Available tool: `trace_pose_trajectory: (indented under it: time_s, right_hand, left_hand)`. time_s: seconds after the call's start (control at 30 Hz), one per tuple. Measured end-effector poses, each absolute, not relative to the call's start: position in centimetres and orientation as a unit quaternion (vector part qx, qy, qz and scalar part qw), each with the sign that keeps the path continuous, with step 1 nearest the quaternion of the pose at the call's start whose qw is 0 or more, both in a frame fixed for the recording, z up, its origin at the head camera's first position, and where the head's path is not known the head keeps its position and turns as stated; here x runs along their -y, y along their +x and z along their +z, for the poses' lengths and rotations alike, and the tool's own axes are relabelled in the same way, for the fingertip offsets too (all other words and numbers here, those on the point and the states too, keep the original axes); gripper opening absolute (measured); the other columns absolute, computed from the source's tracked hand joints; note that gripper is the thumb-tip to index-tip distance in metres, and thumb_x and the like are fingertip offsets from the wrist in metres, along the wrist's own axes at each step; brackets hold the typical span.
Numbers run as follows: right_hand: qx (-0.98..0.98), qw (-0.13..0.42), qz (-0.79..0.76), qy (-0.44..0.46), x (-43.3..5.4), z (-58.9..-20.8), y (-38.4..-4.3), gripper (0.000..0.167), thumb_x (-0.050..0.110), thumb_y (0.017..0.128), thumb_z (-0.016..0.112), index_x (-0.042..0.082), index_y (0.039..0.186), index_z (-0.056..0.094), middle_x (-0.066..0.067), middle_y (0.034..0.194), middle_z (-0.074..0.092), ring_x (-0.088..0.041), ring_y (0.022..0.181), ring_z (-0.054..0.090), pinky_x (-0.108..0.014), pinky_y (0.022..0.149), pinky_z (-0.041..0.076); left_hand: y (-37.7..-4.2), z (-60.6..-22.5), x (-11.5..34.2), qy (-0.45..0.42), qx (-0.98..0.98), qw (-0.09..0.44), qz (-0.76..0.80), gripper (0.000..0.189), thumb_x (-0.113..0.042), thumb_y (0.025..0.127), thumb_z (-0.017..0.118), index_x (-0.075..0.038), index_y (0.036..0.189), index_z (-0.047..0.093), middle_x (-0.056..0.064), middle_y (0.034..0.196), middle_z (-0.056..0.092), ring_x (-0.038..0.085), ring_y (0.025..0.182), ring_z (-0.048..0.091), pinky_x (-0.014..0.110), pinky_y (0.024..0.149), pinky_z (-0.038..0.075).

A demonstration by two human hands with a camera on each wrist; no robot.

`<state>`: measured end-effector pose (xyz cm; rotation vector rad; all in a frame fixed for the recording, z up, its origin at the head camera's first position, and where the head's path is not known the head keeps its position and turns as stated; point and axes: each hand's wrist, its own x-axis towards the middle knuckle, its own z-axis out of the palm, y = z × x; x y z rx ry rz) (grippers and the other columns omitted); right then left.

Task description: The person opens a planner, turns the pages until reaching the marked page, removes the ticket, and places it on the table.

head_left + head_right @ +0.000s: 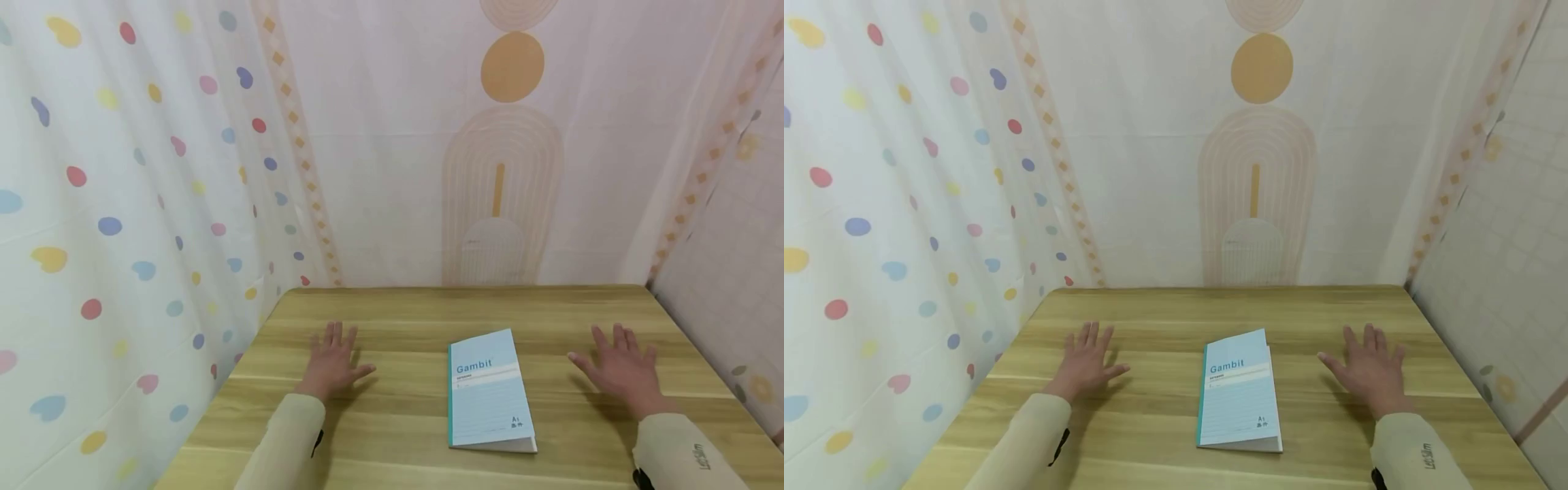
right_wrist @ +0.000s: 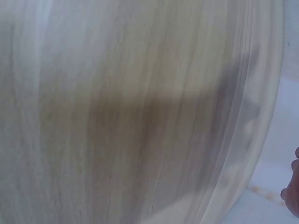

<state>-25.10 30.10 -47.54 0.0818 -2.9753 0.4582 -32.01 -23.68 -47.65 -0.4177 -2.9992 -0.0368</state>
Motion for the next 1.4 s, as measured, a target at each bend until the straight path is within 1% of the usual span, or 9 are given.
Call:
trace_pose_trajectory:
  time_s: [0.13,0.43,0.7,0.8,0.93,1.07,1.23,1.4]
  right_hand:
    - [0.984,0.071,0.158,0.029,-29.5,-47.5,-25.4,0.092,0.066,0.098,0.037,-0.01,0.149,0.027,-0.047,0.148,0.01,-0.065,0.135,0.009,-0.083,0.098,0.002]
    - [0.982,0.08,0.166,0.04,-27.6,-47.4,-26.0,0.09,0.063,0.099,0.04,-0.01,0.149,0.029,-0.046,0.148,0.015,-0.062,0.136,0.014,-0.082,0.099,0.01]
    - [0.976,0.084,0.196,0.046,-26.1,-47.3,-26.4,0.087,0.061,0.1,0.04,-0.009,0.15,0.028,-0.044,0.15,0.015,-0.062,0.136,0.014,-0.079,0.102,0.012]
    - [0.973,0.09,0.205,0.05,-25.5,-47.3,-26.6,0.085,0.06,0.101,0.04,-0.009,0.151,0.028,-0.043,0.151,0.015,-0.062,0.136,0.015,-0.078,0.103,0.012]
    - [0.971,0.097,0.211,0.053,-24.7,-46.9,-26.5,0.082,0.055,0.102,0.041,-0.01,0.15,0.028,-0.044,0.15,0.018,-0.062,0.136,0.019,-0.077,0.103,0.016]
    - [0.969,0.1,0.218,0.054,-24.1,-46.5,-26.5,0.078,0.052,0.104,0.041,-0.011,0.149,0.029,-0.044,0.149,0.021,-0.062,0.134,0.023,-0.076,0.102,0.022]
    - [0.966,0.1,0.233,0.056,-23.3,-46.5,-26.8,0.075,0.049,0.105,0.041,-0.01,0.149,0.03,-0.044,0.148,0.024,-0.063,0.131,0.028,-0.076,0.098,0.028]
    - [0.96,0.082,0.264,0.048,-22.4,-46.6,-26.8,0.075,0.048,0.105,0.04,-0.009,0.151,0.027,-0.042,0.149,0.023,-0.063,0.132,0.027,-0.076,0.1,0.027]
  left_hand:
    - [-32.2,-47.7,22.4,-0.151,0.987,0.05,-0.03,0.099,-0.07,0.087,0.057,-0.006,0.156,0.027,0.029,0.16,0.014,0.045,0.148,0.01,0.067,0.114,0.005]
    - [-32.4,-48.0,19.5,-0.187,0.98,0.054,-0.039,0.095,-0.069,0.089,0.056,-0.008,0.156,0.03,0.028,0.159,0.019,0.042,0.148,0.014,0.067,0.113,0.011]
    - [-32.1,-47.9,16.9,-0.207,0.975,0.035,-0.073,0.094,-0.068,0.09,0.054,-0.008,0.157,0.026,0.025,0.161,0.016,0.04,0.15,0.01,0.067,0.114,0.004]
    - [-32.0,-48.1,16.1,-0.21,0.974,0.029,-0.085,0.094,-0.069,0.09,0.054,-0.009,0.158,0.025,0.024,0.161,0.015,0.039,0.15,0.008,0.066,0.114,0.004]
    - [-32.0,-48.2,15.2,-0.209,0.973,0.014,-0.103,0.096,-0.07,0.089,0.054,-0.011,0.159,0.022,0.022,0.163,0.012,0.036,0.151,0.004,0.064,0.115,0.004]
    - [-31.8,-48.3,14.3,-0.217,0.968,0.005,-0.124,0.097,-0.068,0.089,0.057,-0.011,0.159,0.022,0.022,0.163,0.013,0.036,0.151,0.005,0.064,0.116,0.006]
    - [-31.5,-48.5,13.4,-0.229,0.96,-0.004,-0.159,0.096,-0.063,0.088,0.062,-0.01,0.158,0.024,0.021,0.162,0.016,0.038,0.15,0.009,0.065,0.115,0.009]
    - [-30.9,-48.6,12.5,-0.232,0.951,-0.026,-0.204,0.093,-0.057,0.09,0.066,-0.009,0.157,0.025,0.021,0.162,0.019,0.037,0.15,0.011,0.062,0.116,0.011]
